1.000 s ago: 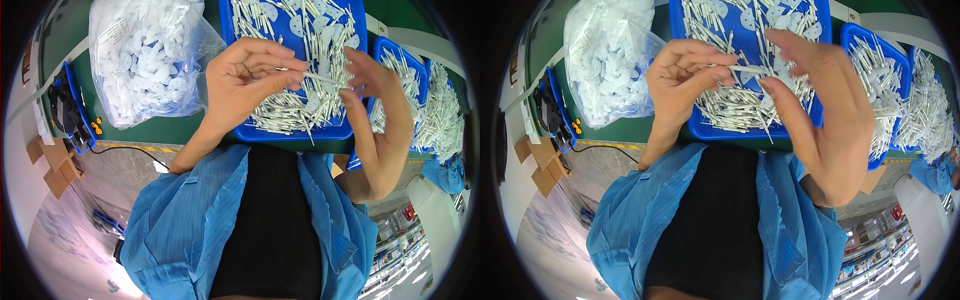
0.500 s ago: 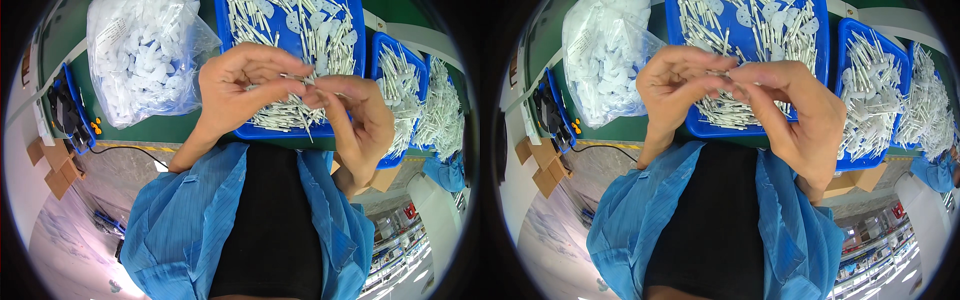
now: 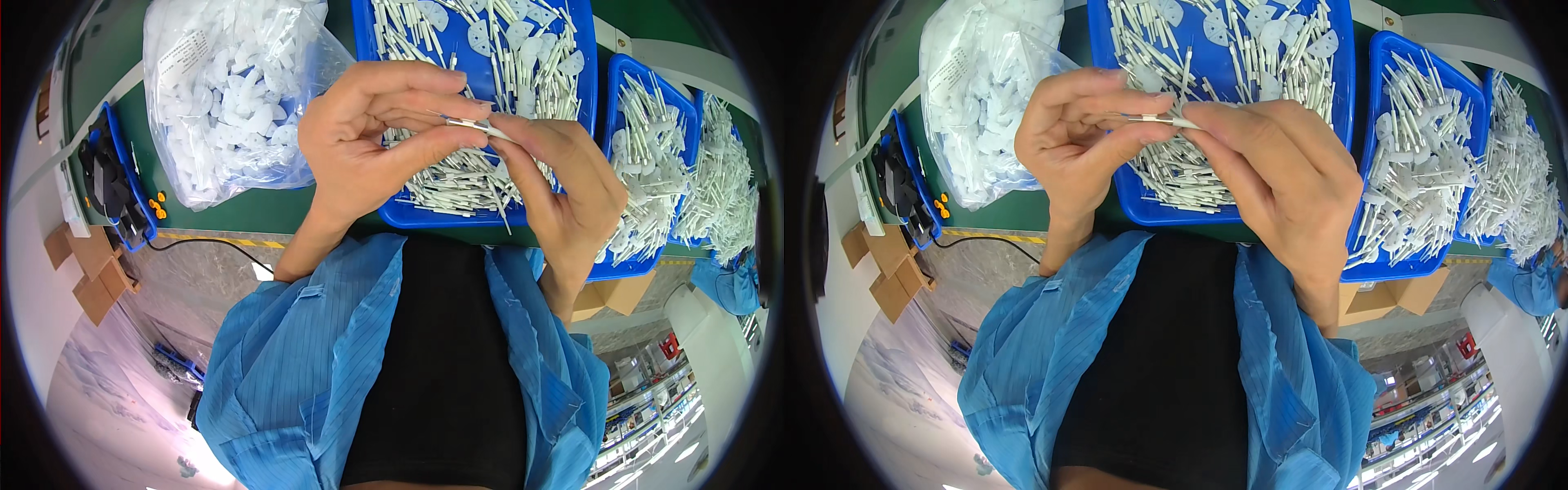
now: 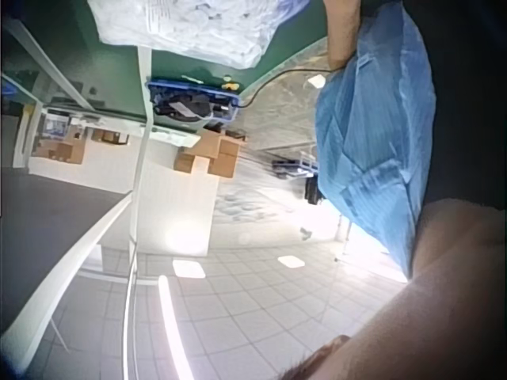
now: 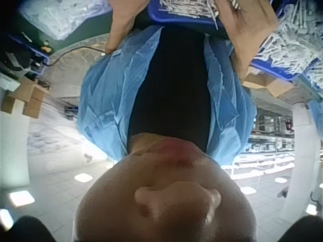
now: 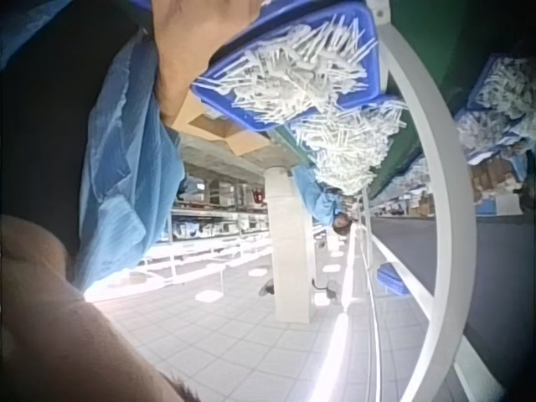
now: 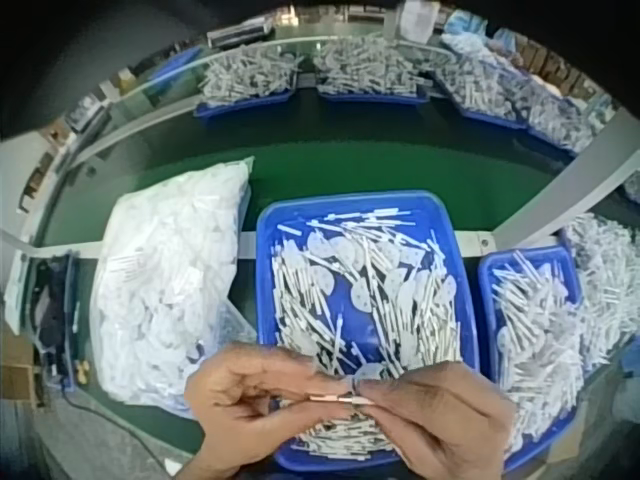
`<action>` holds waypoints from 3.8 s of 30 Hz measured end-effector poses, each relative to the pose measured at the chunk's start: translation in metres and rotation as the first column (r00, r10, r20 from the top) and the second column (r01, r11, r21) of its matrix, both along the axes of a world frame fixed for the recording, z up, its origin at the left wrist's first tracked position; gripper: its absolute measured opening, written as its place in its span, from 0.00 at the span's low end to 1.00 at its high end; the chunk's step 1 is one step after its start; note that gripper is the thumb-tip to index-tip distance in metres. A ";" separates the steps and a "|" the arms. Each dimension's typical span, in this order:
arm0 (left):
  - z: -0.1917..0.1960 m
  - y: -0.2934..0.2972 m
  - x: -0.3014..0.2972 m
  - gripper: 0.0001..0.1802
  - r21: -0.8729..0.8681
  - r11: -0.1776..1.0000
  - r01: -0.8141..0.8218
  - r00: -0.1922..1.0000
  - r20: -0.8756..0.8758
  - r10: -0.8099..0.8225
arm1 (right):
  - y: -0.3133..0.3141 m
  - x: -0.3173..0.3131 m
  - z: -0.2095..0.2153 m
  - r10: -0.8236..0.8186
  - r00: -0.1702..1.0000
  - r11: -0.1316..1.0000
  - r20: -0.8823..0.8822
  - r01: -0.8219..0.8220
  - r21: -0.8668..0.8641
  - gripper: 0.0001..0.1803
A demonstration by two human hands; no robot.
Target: The person repeatedly picks up a white plastic rod and a white plastic cap from blue trays. They insert the rod into the cap by hand, completing the assembly of the two components. The person continues this repetitive assembly process throughout the clip.
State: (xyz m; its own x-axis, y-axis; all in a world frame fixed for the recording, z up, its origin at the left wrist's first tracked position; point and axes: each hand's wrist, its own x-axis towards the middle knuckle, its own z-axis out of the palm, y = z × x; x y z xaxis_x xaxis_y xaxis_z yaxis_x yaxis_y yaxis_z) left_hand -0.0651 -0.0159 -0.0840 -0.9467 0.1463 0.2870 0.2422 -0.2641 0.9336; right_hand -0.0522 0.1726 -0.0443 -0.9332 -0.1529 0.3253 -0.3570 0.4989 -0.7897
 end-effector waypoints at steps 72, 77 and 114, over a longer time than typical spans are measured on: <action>-0.011 0.005 -0.008 0.16 0.021 0.983 -0.182 0.982 0.054 0.181 | -0.032 0.009 -0.005 -0.005 0.956 0.994 0.293 0.037 -0.103 0.03; -0.020 -0.005 -0.006 0.12 -0.037 0.984 -0.175 0.982 -0.082 0.171 | -0.029 0.006 0.006 0.042 0.949 0.991 0.313 0.001 -0.135 0.04; 0.004 -0.025 -0.018 0.22 -0.276 0.952 -0.132 0.914 -0.406 0.009 | -0.027 0.002 -0.023 0.167 0.986 0.977 -0.010 -0.166 -0.132 0.12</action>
State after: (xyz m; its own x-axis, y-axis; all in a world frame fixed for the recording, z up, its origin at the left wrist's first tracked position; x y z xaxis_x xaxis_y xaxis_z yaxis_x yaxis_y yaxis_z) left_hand -0.0834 -0.0409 -0.0796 -0.7742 0.2186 0.5940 0.6148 0.0364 0.7879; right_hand -0.0499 0.1455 -0.0673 -0.8986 -0.2619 0.3521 -0.4255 0.3240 -0.8450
